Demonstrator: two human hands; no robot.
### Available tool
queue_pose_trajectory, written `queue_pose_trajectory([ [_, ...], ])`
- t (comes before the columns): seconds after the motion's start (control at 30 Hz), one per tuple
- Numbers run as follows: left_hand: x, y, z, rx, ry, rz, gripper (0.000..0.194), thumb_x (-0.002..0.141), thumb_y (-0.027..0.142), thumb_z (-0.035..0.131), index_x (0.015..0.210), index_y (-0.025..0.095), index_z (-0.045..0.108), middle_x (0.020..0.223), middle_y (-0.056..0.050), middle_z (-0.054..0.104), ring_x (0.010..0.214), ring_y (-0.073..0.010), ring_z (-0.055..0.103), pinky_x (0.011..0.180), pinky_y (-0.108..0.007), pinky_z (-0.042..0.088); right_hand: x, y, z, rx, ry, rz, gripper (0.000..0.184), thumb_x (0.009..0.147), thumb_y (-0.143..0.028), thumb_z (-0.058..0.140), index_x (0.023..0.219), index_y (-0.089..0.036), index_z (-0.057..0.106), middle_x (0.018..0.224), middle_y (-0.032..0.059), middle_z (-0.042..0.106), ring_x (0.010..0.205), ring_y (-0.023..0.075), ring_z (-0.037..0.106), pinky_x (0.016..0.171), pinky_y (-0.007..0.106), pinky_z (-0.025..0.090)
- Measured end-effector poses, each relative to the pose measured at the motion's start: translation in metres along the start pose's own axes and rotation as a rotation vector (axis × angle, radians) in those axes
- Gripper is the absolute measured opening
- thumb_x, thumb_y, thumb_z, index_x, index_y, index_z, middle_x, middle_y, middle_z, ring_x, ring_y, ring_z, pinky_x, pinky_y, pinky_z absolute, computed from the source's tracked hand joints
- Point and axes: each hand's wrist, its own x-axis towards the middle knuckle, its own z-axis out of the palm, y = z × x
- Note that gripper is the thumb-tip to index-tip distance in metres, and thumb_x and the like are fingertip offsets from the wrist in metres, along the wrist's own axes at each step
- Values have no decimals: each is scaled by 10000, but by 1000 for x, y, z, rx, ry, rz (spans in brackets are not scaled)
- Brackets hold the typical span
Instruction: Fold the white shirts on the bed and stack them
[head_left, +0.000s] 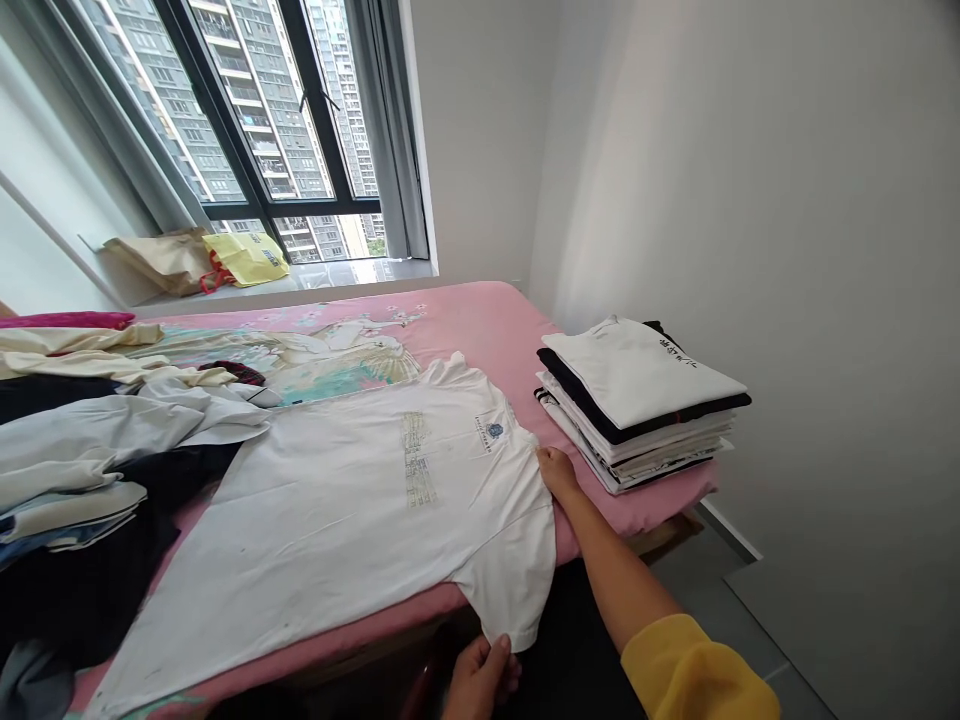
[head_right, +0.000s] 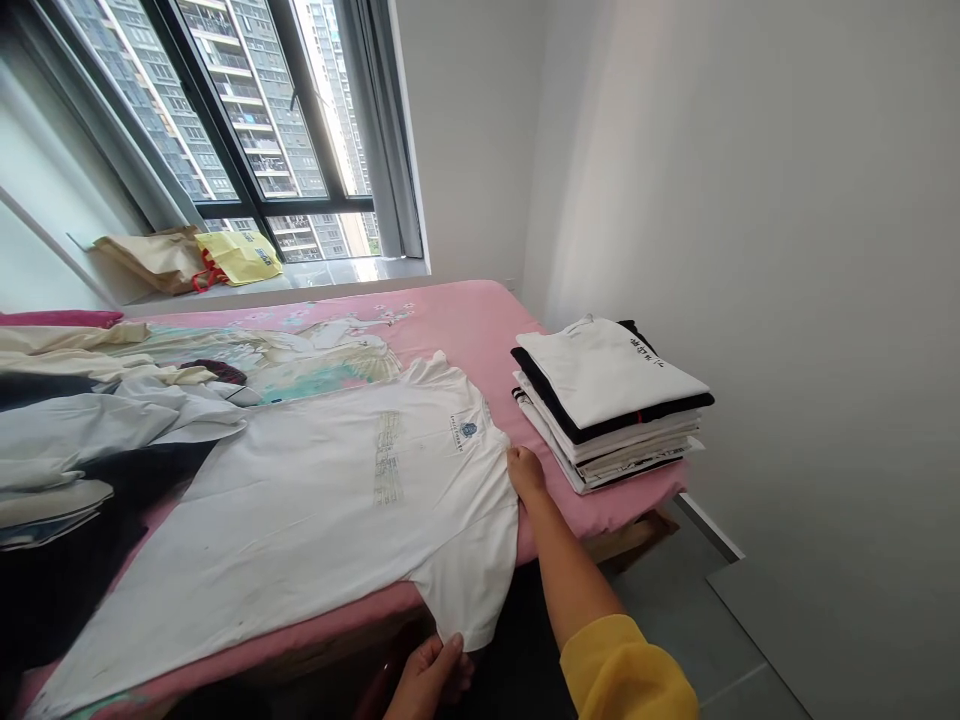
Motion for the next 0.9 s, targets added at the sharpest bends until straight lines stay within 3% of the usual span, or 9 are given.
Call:
queue_pose_trajectory([
  [0.2, -3, -1, -3, 33, -11, 25, 606, 514, 706, 668, 686, 131, 588, 632, -31, 592, 551, -115, 514, 519, -229, 335, -27, 1, -13, 114, -168, -4, 366, 744, -484, 476, 713, -149, 621, 639, 33, 618, 560, 146, 516, 522, 242, 378],
  [0.33, 1, 6, -6, 45, 143, 28, 794, 502, 688, 680, 1079, 158, 553, 924, -80, 637, 690, -178, 594, 529, -251, 409, -46, 8, -14, 73, -88, 4, 355, 712, -487, 498, 680, -151, 608, 640, 48, 621, 584, 155, 515, 547, 254, 383],
  [0.4, 3, 12, -8, 42, 210, 57, 810, 522, 661, 679, 1132, 151, 527, 973, -93, 629, 769, -204, 596, 551, -267, 435, -53, 8, -13, 31, -23, 3, 374, 727, -500, 472, 712, -154, 616, 684, 58, 639, 635, 168, 532, 588, 262, 390],
  [0.53, -3, 14, -5, 40, 88, 142, 606, 607, 604, 636, 976, 124, 613, 791, -51, 630, 678, -153, 557, 568, -244, 398, -65, -1, -13, -27, -30, 3, 393, 702, -526, 495, 730, -156, 627, 717, 71, 658, 690, 196, 563, 625, 277, 405],
  [0.67, -20, 6, 2, 122, -46, 70, 376, 616, 484, 638, 756, 135, 617, 613, 5, 569, 538, -102, 491, 519, -226, 329, -75, 0, -22, -57, -154, -9, 390, 650, -488, 558, 826, -146, 627, 806, 94, 677, 760, 232, 602, 665, 300, 435],
  [0.73, -31, 10, 0, 212, -92, 45, 241, 619, 378, 641, 649, 143, 596, 553, 27, 529, 509, -84, 441, 505, -220, 296, -75, 8, -30, -161, -154, 40, 436, 660, -475, 549, 937, -142, 606, 896, 119, 674, 823, 254, 616, 715, 327, 446],
  [0.8, -44, 25, -8, 287, -58, 103, 182, 659, 323, 615, 617, 146, 602, 539, 33, 519, 514, -83, 421, 505, -220, 290, -75, 15, -37, -368, -99, 81, 472, 692, -479, 520, 1038, -163, 575, 969, 131, 660, 883, 287, 613, 756, 376, 445],
  [0.9, -60, 62, -34, 336, 143, 394, 231, 765, 340, 541, 658, 153, 624, 614, 13, 568, 616, -114, 487, 576, -229, 368, -84, 7, -37, -479, 3, -52, 422, 756, -447, 442, 1077, -198, 556, 1032, 125, 628, 930, 291, 592, 794, 414, 444],
])
